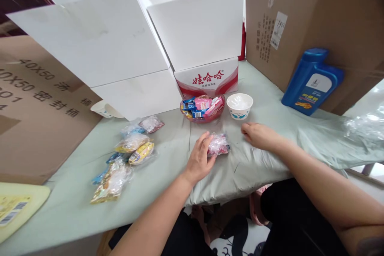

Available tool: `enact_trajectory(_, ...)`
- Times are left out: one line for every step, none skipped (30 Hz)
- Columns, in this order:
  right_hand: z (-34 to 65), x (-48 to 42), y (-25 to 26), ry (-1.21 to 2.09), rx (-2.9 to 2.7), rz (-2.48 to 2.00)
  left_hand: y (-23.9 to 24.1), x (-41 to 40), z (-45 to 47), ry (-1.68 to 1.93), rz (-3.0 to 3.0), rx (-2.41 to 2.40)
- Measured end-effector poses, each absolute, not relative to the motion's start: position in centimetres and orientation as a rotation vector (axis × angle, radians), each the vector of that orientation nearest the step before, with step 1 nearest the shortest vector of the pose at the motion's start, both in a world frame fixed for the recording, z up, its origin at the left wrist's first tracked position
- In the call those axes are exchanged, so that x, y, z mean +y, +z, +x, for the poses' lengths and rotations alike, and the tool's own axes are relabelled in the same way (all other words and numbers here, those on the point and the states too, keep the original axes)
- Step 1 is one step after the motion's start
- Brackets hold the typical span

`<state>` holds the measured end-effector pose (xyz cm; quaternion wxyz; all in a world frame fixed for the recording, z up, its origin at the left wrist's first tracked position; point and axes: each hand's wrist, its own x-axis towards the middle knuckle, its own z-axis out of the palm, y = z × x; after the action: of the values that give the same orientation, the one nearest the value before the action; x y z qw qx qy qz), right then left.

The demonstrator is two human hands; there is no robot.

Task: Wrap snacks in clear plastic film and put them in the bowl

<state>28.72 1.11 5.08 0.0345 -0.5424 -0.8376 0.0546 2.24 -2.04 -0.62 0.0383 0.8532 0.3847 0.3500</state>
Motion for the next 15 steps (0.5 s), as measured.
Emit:
enact_trajectory(27.5,0.8,5.0,0.160,-2.563,-1.566,-0.8,-2.0,2.2,1.091,2.580,1.208)
enact_trajectory(26.3,0.3,4.9,0.148,-2.558,-1.446,-1.0,-1.9,2.0,1.090,2.537,1.237)
enact_trajectory(25.0,-0.1,4.7,0.130,-2.566,-1.322,-1.2,-1.9,1.9,1.073,2.493,1.260)
enact_trajectory(23.9,-0.6,4.6,0.108,-2.595,-1.193,-1.5,-1.8,1.8,1.048,2.453,1.276)
enact_trajectory(22.9,-0.9,4.4,0.083,-2.644,-1.077,-1.7,-1.7,1.7,1.021,2.420,1.285)
enact_trajectory(22.1,-1.2,4.3,0.056,-2.701,-0.973,-1.8,-1.7,1.6,1.002,2.397,1.288)
enact_trajectory(21.6,-1.3,4.2,0.035,-2.755,-0.892,-1.9,-1.6,1.5,0.995,2.385,1.287)
enact_trajectory(21.3,-1.2,4.1,0.018,-2.796,-0.850,-2.0,-1.6,1.4,0.997,2.383,1.280)
enact_trajectory(21.5,-1.0,4.1,0.004,-2.816,-0.858,-1.9,-1.6,1.4,1.005,2.388,1.268)
enact_trajectory(21.9,-0.6,4.1,-0.003,-2.820,-0.911,-1.9,-1.6,1.4,1.012,2.396,1.254)
enact_trajectory(22.7,-0.2,4.1,-0.005,-2.804,-1.010,-1.7,-1.6,1.5,1.015,2.407,1.240)
enact_trajectory(23.7,0.4,4.1,0.001,-2.774,-1.152,-1.6,-1.6,1.5,1.015,2.419,1.227)
enact_trajectory(24.9,1.0,4.1,0.010,-2.733,-1.314,-1.4,-1.6,1.6,1.017,2.430,1.221)
enact_trajectory(26.1,1.6,4.1,0.025,-2.681,-1.486,-1.3,-1.6,1.7,1.029,2.434,1.222)
enact_trajectory(27.2,2.1,4.0,0.035,-2.633,-1.642,-1.1,-1.6,1.7,1.053,2.436,1.225)
